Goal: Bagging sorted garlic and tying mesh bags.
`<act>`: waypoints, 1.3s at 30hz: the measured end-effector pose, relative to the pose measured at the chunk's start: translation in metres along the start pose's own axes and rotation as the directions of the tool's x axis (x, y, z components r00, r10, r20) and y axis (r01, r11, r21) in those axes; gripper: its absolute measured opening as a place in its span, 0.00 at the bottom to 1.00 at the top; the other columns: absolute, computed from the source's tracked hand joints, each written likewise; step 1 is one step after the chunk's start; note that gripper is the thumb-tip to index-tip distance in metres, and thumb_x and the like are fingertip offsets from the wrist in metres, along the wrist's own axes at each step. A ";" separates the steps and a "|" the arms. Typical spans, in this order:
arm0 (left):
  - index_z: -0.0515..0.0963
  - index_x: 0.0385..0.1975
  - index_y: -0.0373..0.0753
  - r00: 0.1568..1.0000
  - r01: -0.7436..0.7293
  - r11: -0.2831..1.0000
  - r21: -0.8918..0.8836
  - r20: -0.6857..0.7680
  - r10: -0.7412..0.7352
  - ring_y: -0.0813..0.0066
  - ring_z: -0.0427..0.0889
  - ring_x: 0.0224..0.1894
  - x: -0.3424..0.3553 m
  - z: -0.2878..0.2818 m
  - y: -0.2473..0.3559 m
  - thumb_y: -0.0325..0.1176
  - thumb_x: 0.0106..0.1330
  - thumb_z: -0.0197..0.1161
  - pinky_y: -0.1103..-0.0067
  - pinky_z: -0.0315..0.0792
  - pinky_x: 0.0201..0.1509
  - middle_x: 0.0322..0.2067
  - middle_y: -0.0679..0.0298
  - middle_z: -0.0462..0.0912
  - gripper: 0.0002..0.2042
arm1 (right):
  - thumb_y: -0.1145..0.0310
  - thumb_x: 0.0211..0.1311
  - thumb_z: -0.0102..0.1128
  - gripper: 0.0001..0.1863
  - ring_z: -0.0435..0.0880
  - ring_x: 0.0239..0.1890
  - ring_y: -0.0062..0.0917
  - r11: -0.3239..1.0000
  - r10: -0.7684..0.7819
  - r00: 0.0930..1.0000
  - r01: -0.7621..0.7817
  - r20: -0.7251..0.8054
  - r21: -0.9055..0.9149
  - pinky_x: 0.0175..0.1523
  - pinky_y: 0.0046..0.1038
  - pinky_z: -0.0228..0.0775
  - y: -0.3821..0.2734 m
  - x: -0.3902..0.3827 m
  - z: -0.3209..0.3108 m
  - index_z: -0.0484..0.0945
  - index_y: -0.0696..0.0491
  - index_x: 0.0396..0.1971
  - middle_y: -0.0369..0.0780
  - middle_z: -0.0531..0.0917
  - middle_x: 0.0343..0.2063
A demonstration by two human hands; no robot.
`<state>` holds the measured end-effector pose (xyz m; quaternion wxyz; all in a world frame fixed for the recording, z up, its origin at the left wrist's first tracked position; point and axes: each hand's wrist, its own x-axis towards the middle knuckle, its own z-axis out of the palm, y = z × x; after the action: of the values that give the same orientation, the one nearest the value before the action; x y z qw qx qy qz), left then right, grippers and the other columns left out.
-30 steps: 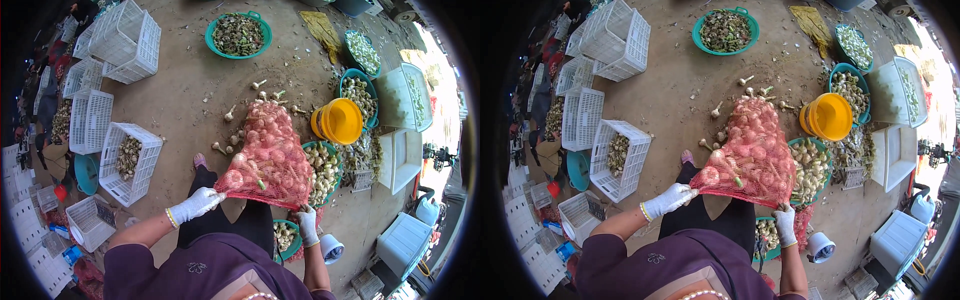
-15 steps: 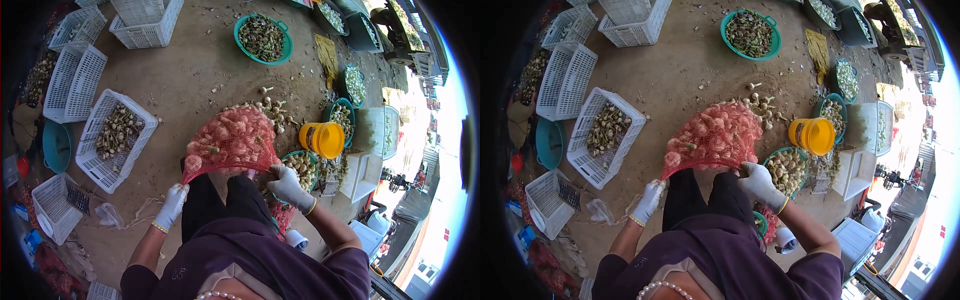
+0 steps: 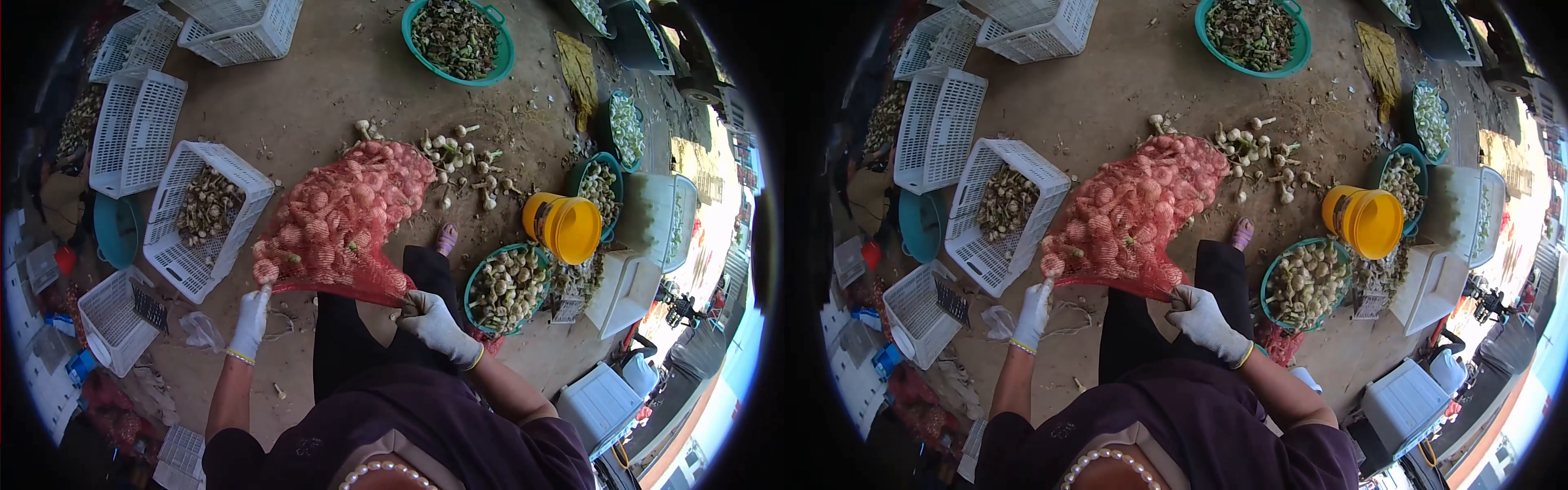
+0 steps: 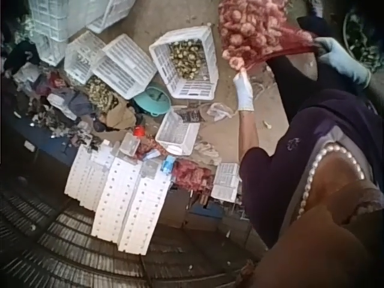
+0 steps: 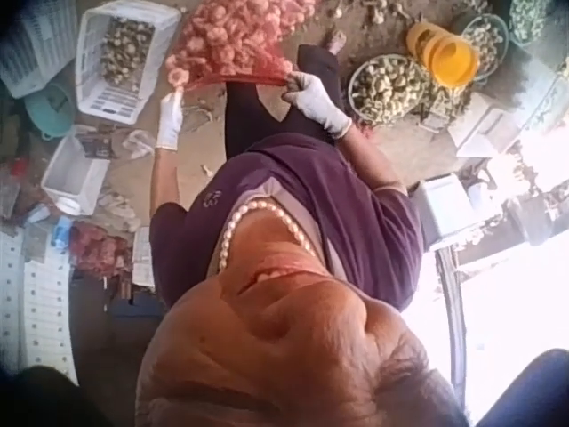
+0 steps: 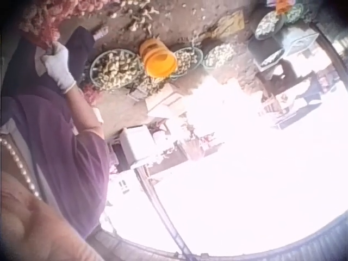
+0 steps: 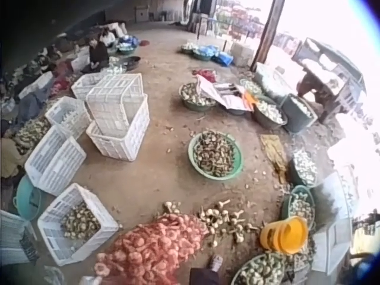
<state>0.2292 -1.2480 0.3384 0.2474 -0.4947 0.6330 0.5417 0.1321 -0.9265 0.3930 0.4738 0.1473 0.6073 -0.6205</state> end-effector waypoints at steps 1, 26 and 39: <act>0.68 0.13 0.40 0.999 -0.041 0.998 0.052 0.003 0.041 0.87 0.57 0.15 -0.010 0.013 0.015 0.41 0.61 0.51 0.84 0.52 0.17 0.13 0.75 0.63 0.17 | 0.83 0.38 0.52 0.13 0.56 0.18 0.09 1.000 -0.025 1.000 0.025 0.003 0.010 0.21 0.16 0.50 -0.005 0.000 -0.018 0.58 0.51 0.13 0.25 0.58 0.13; 0.70 0.20 0.35 0.703 -0.267 0.895 0.357 0.708 -0.072 0.84 0.63 0.19 -0.146 0.286 0.179 0.40 0.62 0.51 0.82 0.61 0.23 0.16 0.70 0.65 0.15 | 0.87 0.39 0.48 0.14 0.71 0.27 0.12 0.970 -0.091 0.759 0.214 -0.645 0.114 0.33 0.13 0.62 0.011 -0.115 -0.341 0.70 0.61 0.31 0.32 0.73 0.26; 0.73 0.19 0.36 0.834 -0.289 0.856 0.429 0.552 0.005 0.83 0.66 0.21 -0.075 0.181 0.086 0.38 0.61 0.51 0.83 0.63 0.27 0.16 0.68 0.71 0.14 | 0.77 0.40 0.50 0.03 0.73 0.17 0.31 0.782 -0.351 0.809 -0.024 -0.472 -0.622 0.25 0.26 0.64 -0.032 -0.041 -0.156 0.67 0.59 0.16 0.41 0.73 0.14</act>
<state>0.1412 -1.0589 0.3873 0.4870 -0.1925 0.6940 0.4940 0.0668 -0.7766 0.4097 0.2356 0.1099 0.8947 -0.3633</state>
